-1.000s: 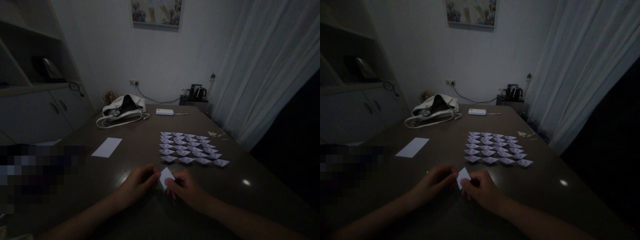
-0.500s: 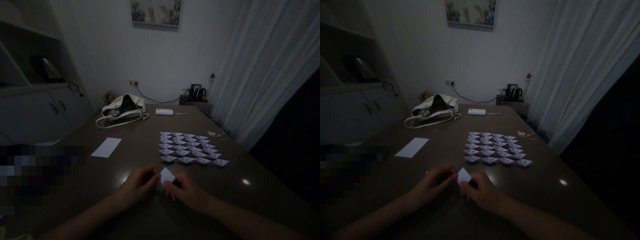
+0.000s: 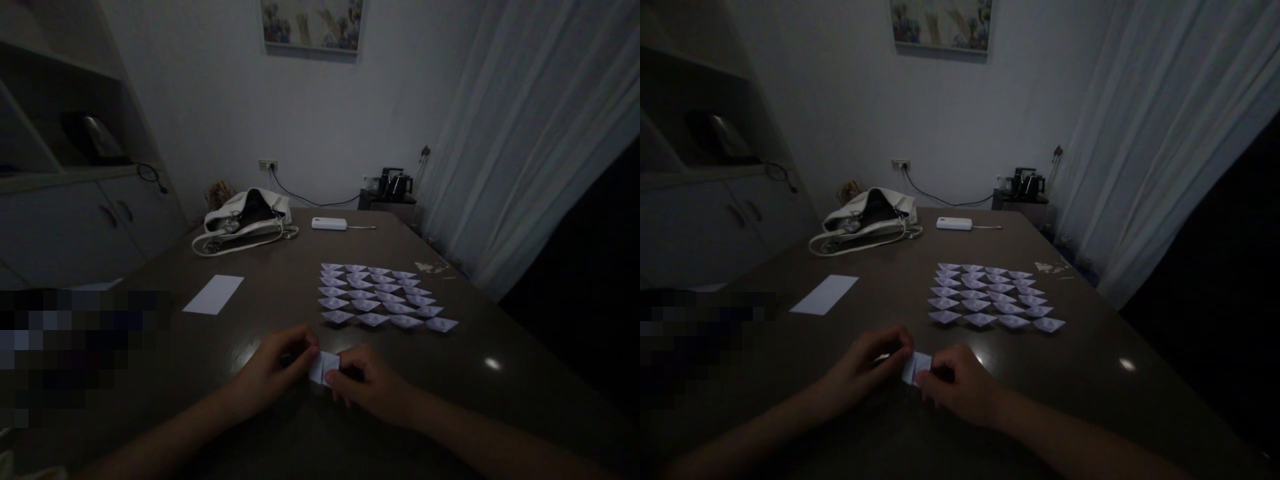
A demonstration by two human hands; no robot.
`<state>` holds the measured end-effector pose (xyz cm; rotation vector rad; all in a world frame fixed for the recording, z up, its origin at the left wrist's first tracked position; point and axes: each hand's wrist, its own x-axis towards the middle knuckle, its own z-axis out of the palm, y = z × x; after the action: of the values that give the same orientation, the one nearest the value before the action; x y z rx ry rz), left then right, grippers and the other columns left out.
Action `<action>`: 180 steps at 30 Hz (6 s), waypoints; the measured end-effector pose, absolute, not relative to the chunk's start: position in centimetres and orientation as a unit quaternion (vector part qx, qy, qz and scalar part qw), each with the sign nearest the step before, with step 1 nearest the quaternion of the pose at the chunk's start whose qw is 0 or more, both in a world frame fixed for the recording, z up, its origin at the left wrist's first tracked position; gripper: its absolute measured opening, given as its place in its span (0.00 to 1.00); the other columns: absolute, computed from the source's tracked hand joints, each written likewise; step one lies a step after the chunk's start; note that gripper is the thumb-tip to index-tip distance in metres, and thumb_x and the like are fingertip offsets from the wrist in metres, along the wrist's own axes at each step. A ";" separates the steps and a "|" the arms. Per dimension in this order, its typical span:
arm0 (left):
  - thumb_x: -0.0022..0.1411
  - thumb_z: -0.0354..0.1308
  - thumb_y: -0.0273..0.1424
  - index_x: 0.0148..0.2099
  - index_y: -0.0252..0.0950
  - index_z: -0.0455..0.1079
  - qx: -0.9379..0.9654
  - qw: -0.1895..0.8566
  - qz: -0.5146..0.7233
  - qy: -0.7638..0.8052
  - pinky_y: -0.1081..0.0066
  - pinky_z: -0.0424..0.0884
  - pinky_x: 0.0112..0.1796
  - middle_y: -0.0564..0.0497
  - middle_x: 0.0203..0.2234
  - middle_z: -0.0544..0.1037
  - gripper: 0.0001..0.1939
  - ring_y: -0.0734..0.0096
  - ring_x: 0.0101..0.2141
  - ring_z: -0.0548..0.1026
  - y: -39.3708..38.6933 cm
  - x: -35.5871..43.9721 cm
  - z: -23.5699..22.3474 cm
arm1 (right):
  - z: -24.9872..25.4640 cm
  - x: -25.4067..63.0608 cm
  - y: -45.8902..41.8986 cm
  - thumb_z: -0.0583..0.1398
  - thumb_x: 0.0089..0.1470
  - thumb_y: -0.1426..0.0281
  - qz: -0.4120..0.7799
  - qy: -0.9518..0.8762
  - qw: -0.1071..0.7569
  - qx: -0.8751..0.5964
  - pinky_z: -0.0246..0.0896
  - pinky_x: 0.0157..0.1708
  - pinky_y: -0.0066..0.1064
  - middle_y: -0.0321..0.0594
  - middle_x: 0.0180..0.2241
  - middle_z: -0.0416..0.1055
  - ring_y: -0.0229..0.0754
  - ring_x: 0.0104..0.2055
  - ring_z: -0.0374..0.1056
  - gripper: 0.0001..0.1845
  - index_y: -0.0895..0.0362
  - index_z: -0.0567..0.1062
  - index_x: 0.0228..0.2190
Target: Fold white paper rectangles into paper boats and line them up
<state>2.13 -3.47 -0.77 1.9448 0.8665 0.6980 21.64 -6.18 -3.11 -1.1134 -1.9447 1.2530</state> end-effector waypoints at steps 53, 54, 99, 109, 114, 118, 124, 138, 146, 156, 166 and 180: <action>0.59 0.60 0.31 0.37 0.34 0.71 0.826 0.359 0.303 0.311 0.73 0.69 0.33 0.50 0.31 0.77 0.06 0.70 0.32 0.74 -3.2 1.8 -1.1 | -3.4 21.6 -5.0 0.60 0.53 0.60 0.556 -0.586 0.412 -0.421 0.57 0.18 0.23 0.34 0.21 0.70 0.31 0.18 0.63 0.15 0.59 0.69 0.34; 0.58 0.60 0.31 0.37 0.33 0.71 0.826 0.358 0.304 0.311 0.73 0.69 0.33 0.49 0.31 0.77 0.06 0.70 0.32 0.74 -3.2 1.8 -1.0 | -3.5 21.7 -5.0 0.60 0.53 0.60 0.557 -0.588 0.409 -0.421 0.57 0.18 0.23 0.34 0.21 0.70 0.31 0.18 0.63 0.15 0.59 0.69 0.34; 0.58 0.59 0.33 0.28 0.32 0.68 0.740 0.469 0.354 0.328 0.72 0.68 0.32 0.50 0.25 0.75 0.10 0.70 0.29 0.73 -3.2 2.0 -1.2 | -2.8 21.7 -5.8 0.63 0.49 0.57 0.505 -0.610 0.448 -0.415 0.53 0.19 0.24 0.33 0.20 0.67 0.32 0.19 0.59 0.17 0.57 0.70 0.23; 0.58 0.58 0.34 0.28 0.32 0.68 0.731 0.481 0.349 0.336 0.72 0.68 0.32 0.49 0.25 0.76 0.11 0.71 0.29 0.73 -3.2 2.1 -1.0 | -3.2 21.8 -5.8 0.63 0.50 0.59 0.494 -0.610 0.460 -0.414 0.54 0.20 0.24 0.34 0.23 0.68 0.33 0.21 0.62 0.13 0.56 0.71 0.28; 0.57 0.58 0.34 0.26 0.32 0.67 0.725 0.488 0.358 0.328 0.73 0.68 0.31 0.50 0.24 0.75 0.11 0.72 0.28 0.73 -3.3 2.2 -1.1 | -3.4 21.9 -5.7 0.63 0.49 0.58 0.481 -0.619 0.452 -0.425 0.55 0.20 0.24 0.33 0.20 0.66 0.33 0.20 0.61 0.16 0.57 0.69 0.22; 0.57 0.59 0.33 0.26 0.32 0.67 0.723 0.490 0.358 0.330 0.73 0.68 0.31 0.50 0.24 0.75 0.11 0.72 0.28 0.72 -3.4 2.2 -1.0 | -3.4 21.8 -5.7 0.63 0.49 0.58 0.471 -0.618 0.466 -0.424 0.56 0.22 0.25 0.33 0.19 0.65 0.34 0.21 0.61 0.17 0.57 0.68 0.21; 0.56 0.61 0.32 0.35 0.31 0.72 0.712 0.498 0.361 0.340 0.73 0.69 0.32 0.50 0.25 0.75 0.08 0.72 0.29 0.73 -3.2 2.2 -1.0 | -3.1 21.8 -6.0 0.62 0.52 0.62 0.466 -0.626 0.472 -0.410 0.59 0.26 0.27 0.34 0.22 0.68 0.35 0.24 0.65 0.13 0.57 0.69 0.24; 0.58 0.59 0.34 0.46 0.30 0.72 0.692 0.560 0.290 0.352 0.73 0.69 0.32 0.49 0.29 0.77 0.16 0.71 0.30 0.73 -3.1 2.3 -1.3 | -2.9 21.7 -6.2 0.61 0.54 0.67 0.397 -0.684 0.442 -0.423 0.61 0.28 0.27 0.36 0.26 0.72 0.38 0.29 0.70 0.06 0.57 0.69 0.31; 0.58 0.58 0.37 0.45 0.30 0.71 0.698 0.551 0.278 0.363 0.74 0.68 0.29 0.50 0.27 0.76 0.17 0.73 0.26 0.72 -3.0 2.3 -1.4 | -2.8 21.6 -6.3 0.60 0.55 0.68 0.397 -0.687 0.440 -0.420 0.63 0.30 0.28 0.37 0.28 0.74 0.39 0.31 0.72 0.05 0.57 0.70 0.32; 0.59 0.57 0.37 0.45 0.30 0.71 0.708 0.539 0.276 0.363 0.74 0.67 0.29 0.51 0.25 0.74 0.16 0.74 0.25 0.71 -2.9 2.2 -1.5 | -2.9 21.6 -6.4 0.59 0.55 0.69 0.396 -0.686 0.441 -0.422 0.62 0.29 0.28 0.37 0.28 0.74 0.38 0.30 0.72 0.05 0.56 0.69 0.35; 0.59 0.57 0.37 0.45 0.29 0.71 0.712 0.535 0.270 0.367 0.73 0.67 0.29 0.51 0.25 0.74 0.17 0.73 0.25 0.71 -3.2 2.3 -1.2 | -2.7 21.6 -6.6 0.59 0.56 0.69 0.396 -0.687 0.437 -0.425 0.61 0.28 0.27 0.37 0.26 0.73 0.38 0.29 0.71 0.05 0.57 0.69 0.34; 0.57 0.60 0.37 0.43 0.32 0.69 0.723 0.522 0.276 0.358 0.74 0.66 0.30 0.54 0.24 0.72 0.15 0.74 0.27 0.70 -3.4 2.3 -1.4 | -2.9 21.5 -6.5 0.58 0.56 0.71 0.398 -0.695 0.435 -0.412 0.61 0.27 0.26 0.35 0.26 0.73 0.36 0.28 0.70 0.02 0.57 0.69 0.34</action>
<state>2.31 -3.36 -1.38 1.7325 0.8576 0.6608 21.49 -6.49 -2.89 -1.0259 -1.7312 0.9898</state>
